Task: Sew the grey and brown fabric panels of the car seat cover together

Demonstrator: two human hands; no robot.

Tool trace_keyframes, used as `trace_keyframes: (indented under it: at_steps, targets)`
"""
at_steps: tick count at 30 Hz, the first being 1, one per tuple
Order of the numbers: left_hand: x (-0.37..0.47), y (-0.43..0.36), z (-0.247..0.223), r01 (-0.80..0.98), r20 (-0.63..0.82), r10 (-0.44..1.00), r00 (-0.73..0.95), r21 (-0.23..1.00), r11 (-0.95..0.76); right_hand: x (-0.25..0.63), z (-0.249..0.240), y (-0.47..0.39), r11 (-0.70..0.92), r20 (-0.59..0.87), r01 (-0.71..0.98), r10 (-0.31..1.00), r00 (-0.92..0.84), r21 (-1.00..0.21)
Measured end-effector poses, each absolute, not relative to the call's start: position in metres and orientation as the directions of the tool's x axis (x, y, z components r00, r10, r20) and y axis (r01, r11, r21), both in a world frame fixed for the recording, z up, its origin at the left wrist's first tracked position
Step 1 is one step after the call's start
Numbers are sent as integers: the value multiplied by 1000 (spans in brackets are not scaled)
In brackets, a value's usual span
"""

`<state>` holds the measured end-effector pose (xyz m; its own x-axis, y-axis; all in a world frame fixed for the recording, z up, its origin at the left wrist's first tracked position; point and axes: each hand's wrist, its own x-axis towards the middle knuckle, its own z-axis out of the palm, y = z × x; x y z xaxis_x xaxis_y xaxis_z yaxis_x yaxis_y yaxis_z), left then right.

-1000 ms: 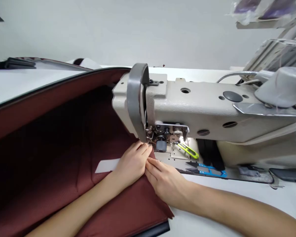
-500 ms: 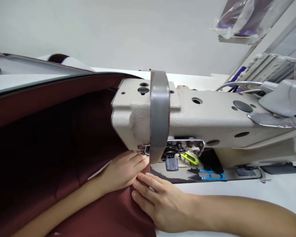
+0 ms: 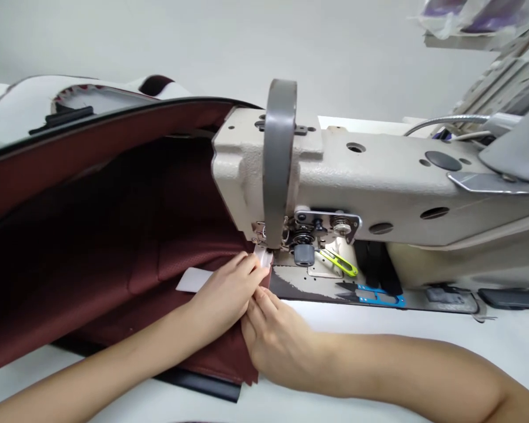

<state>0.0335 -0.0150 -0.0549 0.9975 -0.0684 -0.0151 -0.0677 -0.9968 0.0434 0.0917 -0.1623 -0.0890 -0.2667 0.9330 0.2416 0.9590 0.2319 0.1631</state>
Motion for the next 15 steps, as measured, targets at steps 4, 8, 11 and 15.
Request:
trace_keyframes:
  at_steps: [4, 8, 11, 15]
  targets:
    - [40, -13, -56, -73, -45, -75, 996, 24, -997, 97, -86, -159, 232, 251, 955, 928, -274, 184]
    - [50, -10, -60, -101, -50, -99, 994, -49, -994, 104, -88, -153, 193, 259, 966, 937, -234, 173]
    - [55, -7, -59, -64, -25, -65, 998, 16, -998, 108, -94, -148, 149, 294, 979, 938, -184, 138]
    - [59, 0, -52, -64, 11, -63, 998, 93, -994, 113, -98, -146, 71, 365, 994, 926, -94, 78]
